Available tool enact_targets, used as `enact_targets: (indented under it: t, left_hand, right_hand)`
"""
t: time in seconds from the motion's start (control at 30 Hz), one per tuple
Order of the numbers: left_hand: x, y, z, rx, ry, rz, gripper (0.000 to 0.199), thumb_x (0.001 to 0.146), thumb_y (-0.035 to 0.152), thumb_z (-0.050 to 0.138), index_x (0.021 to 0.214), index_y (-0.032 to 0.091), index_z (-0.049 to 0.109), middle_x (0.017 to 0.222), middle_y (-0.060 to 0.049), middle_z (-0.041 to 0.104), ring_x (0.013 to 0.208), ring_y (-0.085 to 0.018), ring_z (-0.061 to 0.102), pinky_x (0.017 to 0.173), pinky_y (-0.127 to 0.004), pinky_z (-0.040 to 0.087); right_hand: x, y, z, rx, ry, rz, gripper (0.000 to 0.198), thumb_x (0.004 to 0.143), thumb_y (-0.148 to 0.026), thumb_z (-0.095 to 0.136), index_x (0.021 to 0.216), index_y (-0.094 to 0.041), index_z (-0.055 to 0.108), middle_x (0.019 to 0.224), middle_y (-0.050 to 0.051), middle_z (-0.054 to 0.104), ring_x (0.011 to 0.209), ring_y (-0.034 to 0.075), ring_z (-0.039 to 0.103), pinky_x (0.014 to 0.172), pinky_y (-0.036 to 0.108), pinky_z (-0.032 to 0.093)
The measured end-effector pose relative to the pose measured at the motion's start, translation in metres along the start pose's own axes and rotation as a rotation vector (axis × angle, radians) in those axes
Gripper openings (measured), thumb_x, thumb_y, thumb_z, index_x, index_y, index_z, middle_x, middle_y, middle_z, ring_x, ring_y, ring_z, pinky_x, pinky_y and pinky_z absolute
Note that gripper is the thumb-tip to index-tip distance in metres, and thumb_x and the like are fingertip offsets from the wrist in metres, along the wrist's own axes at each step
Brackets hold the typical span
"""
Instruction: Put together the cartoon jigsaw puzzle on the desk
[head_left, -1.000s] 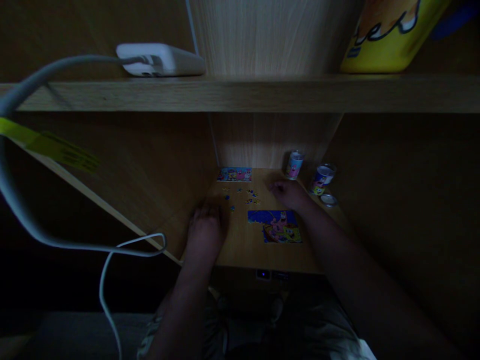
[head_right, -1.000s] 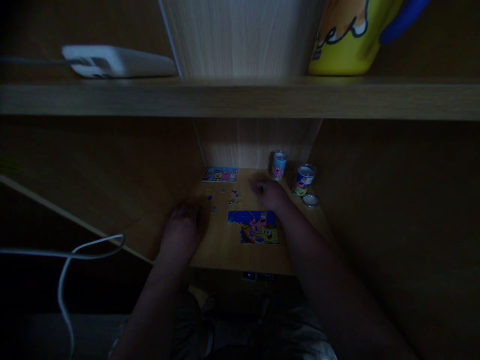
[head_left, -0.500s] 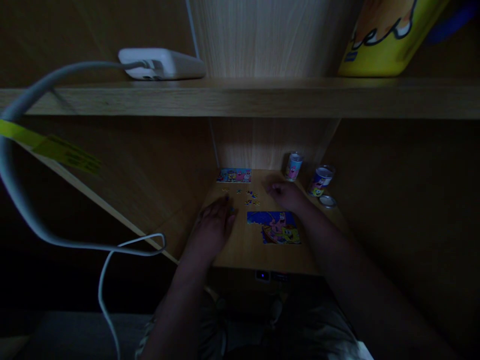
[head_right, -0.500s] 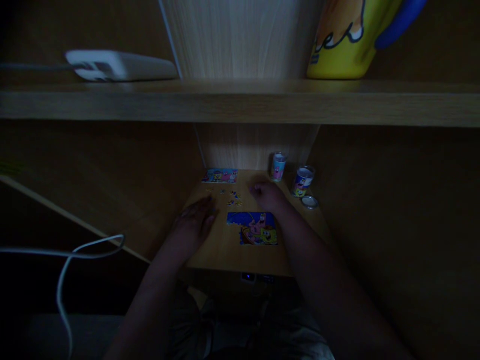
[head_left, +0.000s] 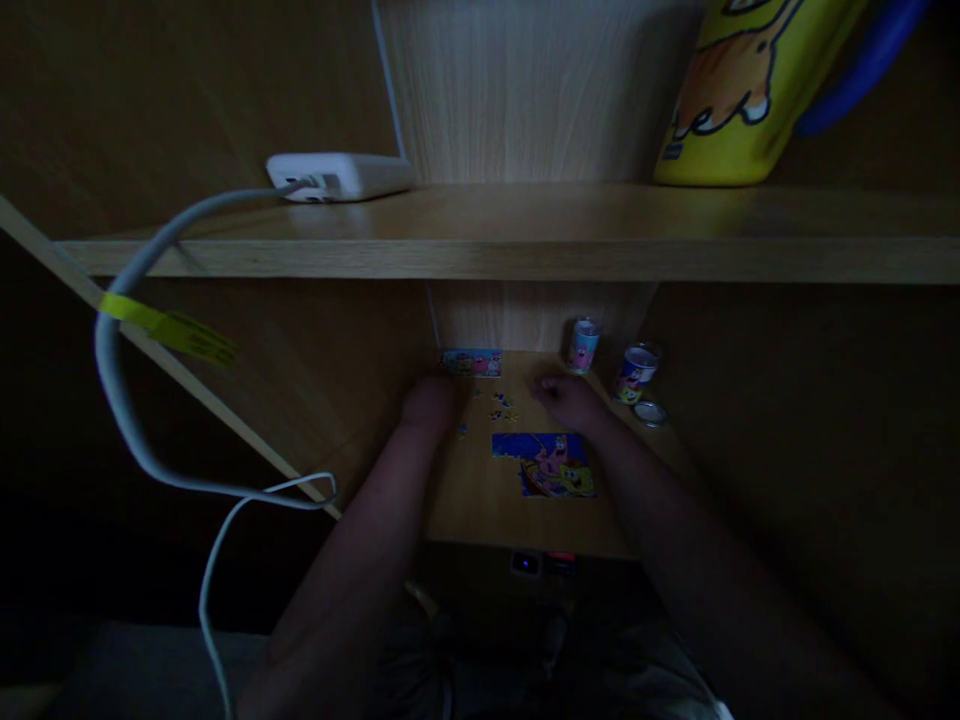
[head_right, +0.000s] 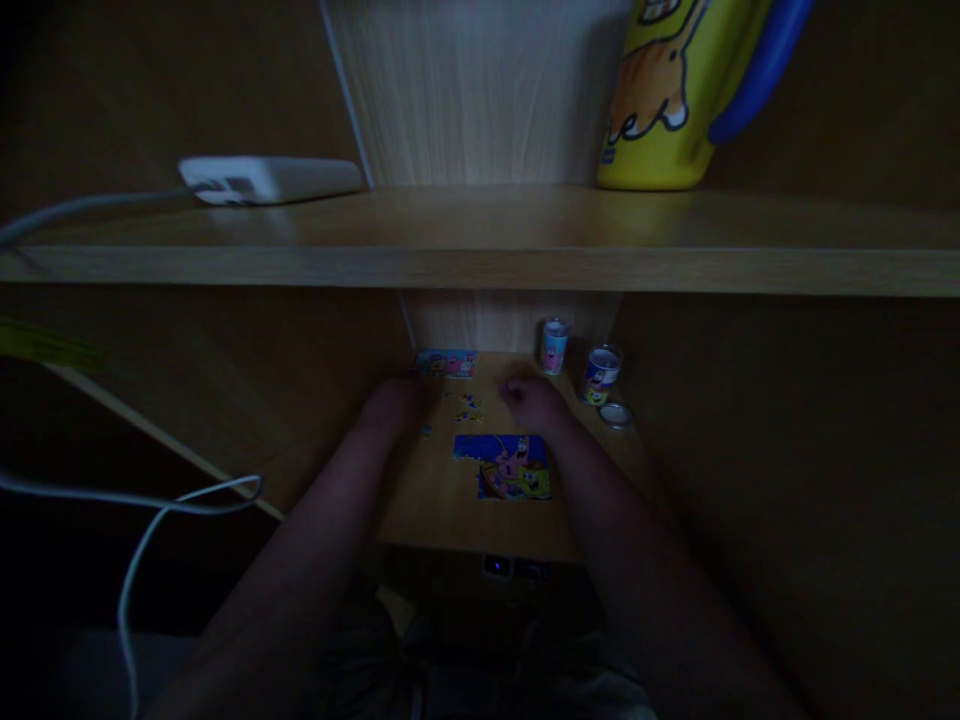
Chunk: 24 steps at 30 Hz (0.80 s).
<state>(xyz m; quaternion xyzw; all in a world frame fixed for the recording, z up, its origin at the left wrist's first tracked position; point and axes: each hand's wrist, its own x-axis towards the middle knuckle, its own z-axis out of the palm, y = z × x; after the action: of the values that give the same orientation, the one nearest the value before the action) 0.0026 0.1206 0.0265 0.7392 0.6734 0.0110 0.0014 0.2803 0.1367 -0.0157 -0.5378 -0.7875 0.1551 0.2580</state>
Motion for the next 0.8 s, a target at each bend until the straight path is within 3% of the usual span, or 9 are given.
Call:
enact_targets:
  t: [0.3,0.67,0.8]
  left_hand:
    - [0.015,-0.005,0.022,-0.088,0.025,-0.029,0.039,0.104,0.031,0.048,0.113,0.012,0.080,0.114,-0.021,0.079,0.104,-0.029,0.077,0.094,-0.033,0.058]
    - [0.003,-0.004,0.022,-0.250,0.097,0.111,0.027,0.099,0.039,0.061,0.100,0.020,0.080,0.107,-0.012,0.080,0.101,-0.025,0.074,0.093,-0.032,0.056]
    - [0.002,-0.006,0.025,-0.298,0.143,0.141,0.035,0.099,0.038,0.062,0.124,0.018,0.075,0.123,-0.014,0.077,0.111,-0.028,0.072,0.100,-0.036,0.055]
  right_hand:
    - [-0.001,-0.003,-0.001,0.001,-0.003,0.013,0.041,0.103,-0.045,0.050,0.074,-0.020,0.065,0.069,0.003,0.067,0.064,0.016,0.057,0.060,0.029,0.033]
    - [-0.005,-0.008,-0.003,-0.025,-0.026,0.028,0.044,0.103,-0.049,0.051,0.074,-0.021,0.069,0.069,0.003,0.069,0.064,0.017,0.060,0.061,0.030,0.036]
    - [-0.002,-0.001,-0.008,0.045,0.027,0.054,0.040,0.102,-0.046,0.053,0.082,-0.021,0.076,0.081,0.006,0.077,0.075,0.020,0.067,0.070,0.030,0.044]
